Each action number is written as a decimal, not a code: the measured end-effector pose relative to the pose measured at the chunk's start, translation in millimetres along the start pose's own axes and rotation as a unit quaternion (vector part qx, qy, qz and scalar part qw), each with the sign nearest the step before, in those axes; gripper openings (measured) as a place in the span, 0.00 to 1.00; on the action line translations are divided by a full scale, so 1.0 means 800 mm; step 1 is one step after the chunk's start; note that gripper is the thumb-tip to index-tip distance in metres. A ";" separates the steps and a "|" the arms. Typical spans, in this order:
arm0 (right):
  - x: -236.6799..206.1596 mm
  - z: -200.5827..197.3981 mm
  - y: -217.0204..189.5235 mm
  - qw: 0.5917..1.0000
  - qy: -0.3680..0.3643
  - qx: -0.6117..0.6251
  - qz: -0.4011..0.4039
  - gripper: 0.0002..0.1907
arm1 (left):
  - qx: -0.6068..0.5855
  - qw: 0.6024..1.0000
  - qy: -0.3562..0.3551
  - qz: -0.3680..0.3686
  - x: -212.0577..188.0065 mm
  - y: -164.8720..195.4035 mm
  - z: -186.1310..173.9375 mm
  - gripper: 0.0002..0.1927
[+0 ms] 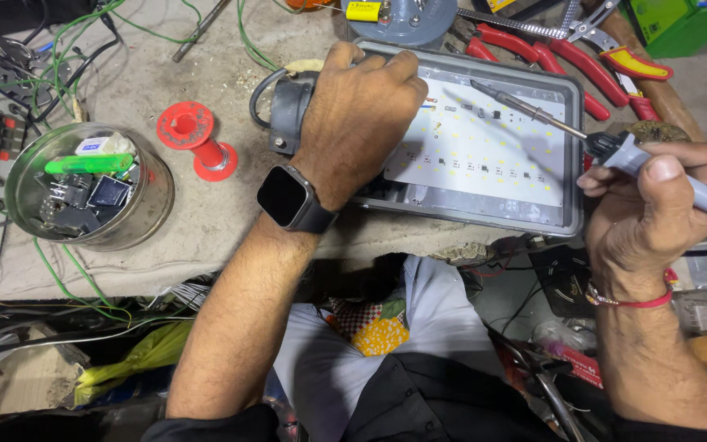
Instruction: The person applies adhesive to an LED circuit board, then uses a soldering iron and solder wire to attach wires to the board's terminals. The person works at a cluttered electronics workbench, handling the board, soldering iron, and solder throughout the clip.
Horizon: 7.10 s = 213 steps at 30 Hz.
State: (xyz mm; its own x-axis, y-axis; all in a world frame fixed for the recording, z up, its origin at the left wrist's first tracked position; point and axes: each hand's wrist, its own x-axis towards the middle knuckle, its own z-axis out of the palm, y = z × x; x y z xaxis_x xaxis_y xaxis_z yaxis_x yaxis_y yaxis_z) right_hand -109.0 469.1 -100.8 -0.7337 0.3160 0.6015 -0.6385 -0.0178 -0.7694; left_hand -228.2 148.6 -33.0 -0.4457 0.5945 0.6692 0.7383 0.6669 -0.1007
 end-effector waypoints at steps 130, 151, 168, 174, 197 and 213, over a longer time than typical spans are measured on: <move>0.040 -0.072 0.020 0.993 -0.013 0.087 0.079 0.19 | -0.045 0.998 -0.030 -0.016 0.019 0.017 -0.043 0.07; 0.083 0.021 0.019 0.986 0.031 0.019 0.163 0.07 | 0.045 0.999 0.011 -0.002 -0.002 0.007 -0.004 0.03; 0.085 0.029 0.017 0.985 0.025 0.020 0.172 0.07 | 0.043 0.999 0.014 -0.019 -0.002 0.009 -0.002 0.05; 0.084 0.029 0.016 0.984 0.036 0.017 0.176 0.08 | 0.062 0.998 0.003 -0.022 -0.002 0.010 -0.001 0.05; 0.082 0.024 0.019 0.984 0.045 0.005 0.175 0.06 | 0.070 0.997 0.015 -0.009 -0.001 0.008 0.008 0.03; 0.080 0.008 0.026 0.981 0.039 -0.040 0.184 0.05 | 0.072 0.996 0.054 -0.023 0.005 0.003 0.020 0.03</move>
State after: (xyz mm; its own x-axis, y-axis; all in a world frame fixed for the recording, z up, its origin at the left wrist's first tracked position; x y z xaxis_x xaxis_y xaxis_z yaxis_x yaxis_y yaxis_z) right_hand -170.9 483.3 -77.0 -0.8889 0.3741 0.2644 -0.3116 -0.0708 -0.9476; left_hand -236.4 159.9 -42.1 -0.4154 0.5150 0.7498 0.6344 0.7547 -0.1669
